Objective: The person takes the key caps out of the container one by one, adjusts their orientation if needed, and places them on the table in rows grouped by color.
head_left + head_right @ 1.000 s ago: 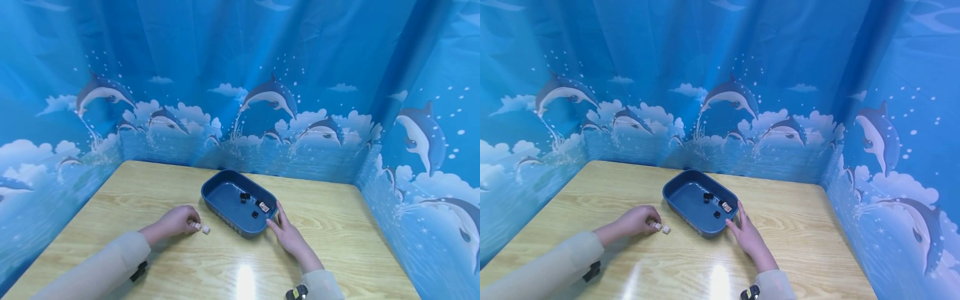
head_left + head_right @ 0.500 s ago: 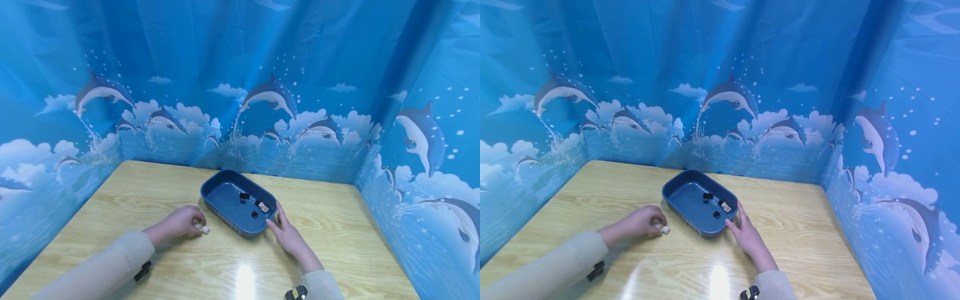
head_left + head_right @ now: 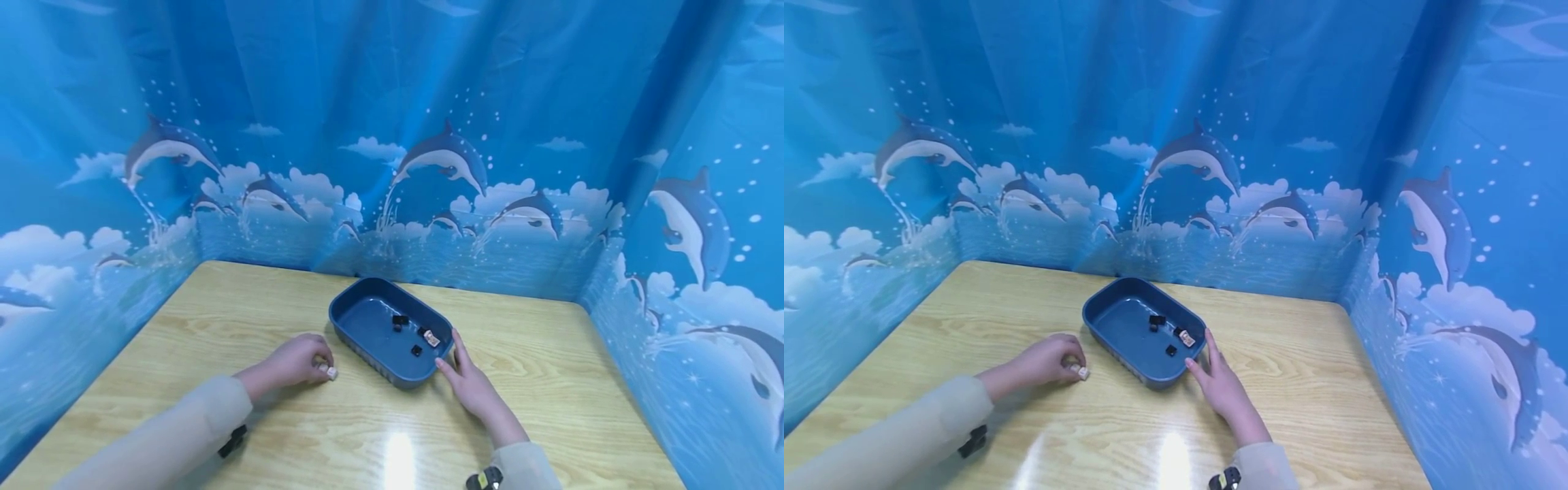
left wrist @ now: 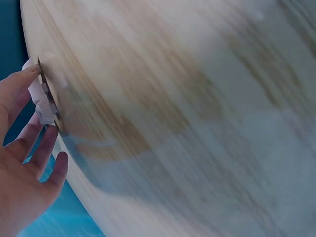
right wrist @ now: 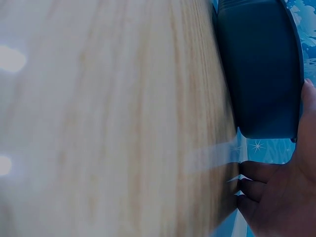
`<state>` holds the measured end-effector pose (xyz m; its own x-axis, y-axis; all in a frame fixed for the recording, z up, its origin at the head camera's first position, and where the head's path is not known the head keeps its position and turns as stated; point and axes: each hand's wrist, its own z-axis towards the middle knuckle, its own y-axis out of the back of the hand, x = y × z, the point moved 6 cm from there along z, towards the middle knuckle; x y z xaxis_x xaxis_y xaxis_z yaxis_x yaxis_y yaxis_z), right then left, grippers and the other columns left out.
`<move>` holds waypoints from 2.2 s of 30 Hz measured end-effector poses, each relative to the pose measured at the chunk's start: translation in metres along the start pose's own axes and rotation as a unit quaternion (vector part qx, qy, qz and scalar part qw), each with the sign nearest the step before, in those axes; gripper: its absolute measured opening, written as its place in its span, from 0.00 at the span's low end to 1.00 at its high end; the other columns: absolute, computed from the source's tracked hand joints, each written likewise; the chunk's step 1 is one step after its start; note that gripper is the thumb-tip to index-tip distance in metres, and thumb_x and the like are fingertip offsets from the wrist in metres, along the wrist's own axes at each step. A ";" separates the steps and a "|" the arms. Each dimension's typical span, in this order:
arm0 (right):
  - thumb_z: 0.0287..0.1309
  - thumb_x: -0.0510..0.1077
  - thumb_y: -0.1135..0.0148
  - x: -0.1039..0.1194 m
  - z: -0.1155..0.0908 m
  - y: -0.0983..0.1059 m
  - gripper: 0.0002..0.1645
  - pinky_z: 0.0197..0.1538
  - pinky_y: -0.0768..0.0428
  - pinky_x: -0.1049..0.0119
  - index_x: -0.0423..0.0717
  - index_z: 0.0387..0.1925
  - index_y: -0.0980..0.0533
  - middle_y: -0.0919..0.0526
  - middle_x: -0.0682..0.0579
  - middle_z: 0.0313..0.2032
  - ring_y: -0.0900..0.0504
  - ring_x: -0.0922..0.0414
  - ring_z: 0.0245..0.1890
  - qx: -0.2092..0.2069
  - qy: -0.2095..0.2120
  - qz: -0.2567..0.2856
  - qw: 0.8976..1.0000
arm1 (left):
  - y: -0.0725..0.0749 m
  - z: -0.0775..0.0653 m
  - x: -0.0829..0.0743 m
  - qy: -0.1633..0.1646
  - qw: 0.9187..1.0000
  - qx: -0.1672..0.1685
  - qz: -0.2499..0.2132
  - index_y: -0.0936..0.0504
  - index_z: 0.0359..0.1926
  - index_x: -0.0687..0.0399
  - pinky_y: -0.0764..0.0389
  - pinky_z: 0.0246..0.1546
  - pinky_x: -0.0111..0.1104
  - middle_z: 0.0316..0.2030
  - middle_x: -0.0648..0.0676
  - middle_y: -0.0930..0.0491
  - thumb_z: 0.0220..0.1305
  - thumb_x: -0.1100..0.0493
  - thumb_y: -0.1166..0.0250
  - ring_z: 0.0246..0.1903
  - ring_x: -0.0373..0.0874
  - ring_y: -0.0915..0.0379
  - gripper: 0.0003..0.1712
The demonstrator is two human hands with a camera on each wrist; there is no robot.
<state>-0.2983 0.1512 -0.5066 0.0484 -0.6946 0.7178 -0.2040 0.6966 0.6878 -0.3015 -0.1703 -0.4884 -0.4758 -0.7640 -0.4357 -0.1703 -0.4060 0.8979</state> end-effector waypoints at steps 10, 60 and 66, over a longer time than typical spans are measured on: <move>0.69 0.66 0.54 -0.003 0.001 0.000 0.46 0.65 0.45 0.33 0.66 0.77 0.66 0.46 0.38 0.71 0.41 0.31 0.66 0.002 -0.001 0.002 1.000 | 0.036 0.018 -0.030 -0.029 0.999 -0.012 -0.010 0.18 0.49 0.58 0.23 0.51 0.44 0.45 0.53 0.19 0.53 0.58 0.25 0.48 0.50 0.23 0.22; 0.66 0.71 0.54 -0.008 -0.001 0.001 0.46 0.64 0.41 0.34 0.74 0.75 0.66 0.43 0.39 0.71 0.39 0.32 0.66 -0.004 -0.004 0.005 1.000 | -0.072 0.195 -0.132 -0.137 0.932 0.299 0.151 0.20 0.43 0.47 0.23 0.38 0.26 0.34 0.42 0.22 0.58 0.63 0.29 0.35 0.35 0.26 0.13; 0.66 0.71 0.55 -0.006 0.001 0.000 0.47 0.64 0.41 0.34 0.71 0.76 0.65 0.43 0.38 0.71 0.40 0.32 0.66 -0.001 -0.001 0.003 1.000 | -0.073 0.186 -0.137 -0.146 0.930 0.297 0.161 0.21 0.41 0.47 0.23 0.37 0.24 0.34 0.42 0.21 0.59 0.67 0.31 0.35 0.34 0.25 0.13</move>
<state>-0.2997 0.1552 -0.5110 0.0446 -0.6915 0.7210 -0.2029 0.7004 0.6843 -0.3846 0.0576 -0.4821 -0.7838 -0.5945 -0.1795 -0.3833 0.2356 0.8931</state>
